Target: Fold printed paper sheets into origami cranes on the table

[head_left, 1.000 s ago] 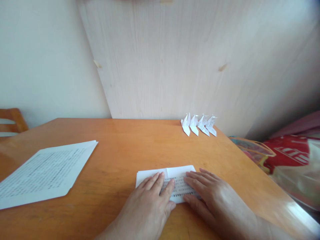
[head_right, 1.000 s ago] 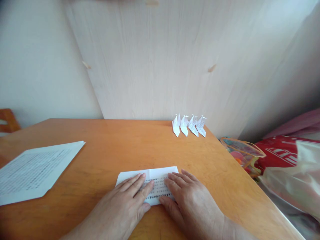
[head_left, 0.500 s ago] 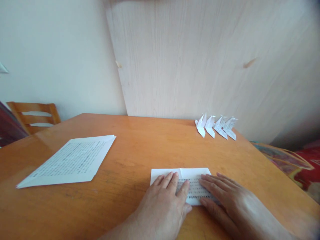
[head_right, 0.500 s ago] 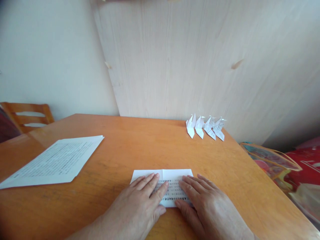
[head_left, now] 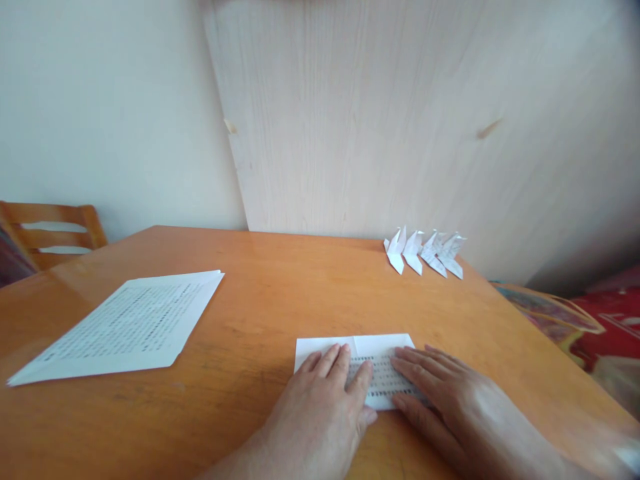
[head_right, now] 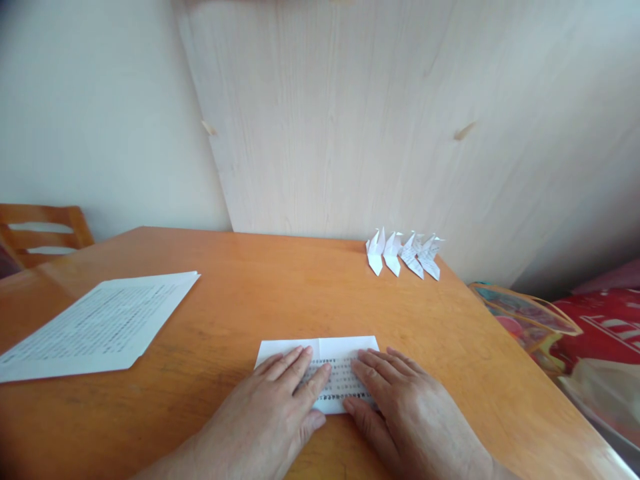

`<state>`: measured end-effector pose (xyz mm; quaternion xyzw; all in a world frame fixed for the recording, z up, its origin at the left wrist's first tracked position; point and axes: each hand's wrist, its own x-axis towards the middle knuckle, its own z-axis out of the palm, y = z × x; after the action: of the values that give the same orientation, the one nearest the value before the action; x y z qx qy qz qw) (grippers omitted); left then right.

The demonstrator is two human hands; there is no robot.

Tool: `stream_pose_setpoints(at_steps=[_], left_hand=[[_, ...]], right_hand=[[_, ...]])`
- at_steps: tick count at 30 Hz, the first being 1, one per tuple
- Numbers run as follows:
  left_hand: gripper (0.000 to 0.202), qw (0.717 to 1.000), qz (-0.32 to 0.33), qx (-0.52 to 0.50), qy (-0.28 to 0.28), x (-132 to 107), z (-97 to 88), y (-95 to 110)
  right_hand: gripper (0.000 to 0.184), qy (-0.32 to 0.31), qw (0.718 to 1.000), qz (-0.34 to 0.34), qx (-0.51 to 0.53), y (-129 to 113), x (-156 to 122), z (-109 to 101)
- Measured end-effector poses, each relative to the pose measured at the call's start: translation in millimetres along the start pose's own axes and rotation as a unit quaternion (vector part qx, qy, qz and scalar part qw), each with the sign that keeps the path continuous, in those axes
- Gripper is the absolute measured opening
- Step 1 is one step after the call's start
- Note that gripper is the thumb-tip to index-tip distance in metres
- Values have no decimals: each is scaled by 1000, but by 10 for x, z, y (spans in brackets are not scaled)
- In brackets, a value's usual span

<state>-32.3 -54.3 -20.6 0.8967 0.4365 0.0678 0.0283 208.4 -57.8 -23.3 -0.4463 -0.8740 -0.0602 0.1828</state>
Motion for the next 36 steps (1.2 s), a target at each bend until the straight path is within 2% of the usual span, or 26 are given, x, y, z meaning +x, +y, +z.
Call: stream_pose_setpoints(at_steps=[14,26,36], left_hand=[[47,999,32,18,3,1,61,-84],[47,999,30,23,0,5,48,-74],[48,999,15,26,-16,-5,-6,-26]], right_hand=[[26,-41,997,43,51,-108,82,-110],[24,-61,993,64,77,-123,84,-128],[30,-43,998,26,42,-73,57,-76]])
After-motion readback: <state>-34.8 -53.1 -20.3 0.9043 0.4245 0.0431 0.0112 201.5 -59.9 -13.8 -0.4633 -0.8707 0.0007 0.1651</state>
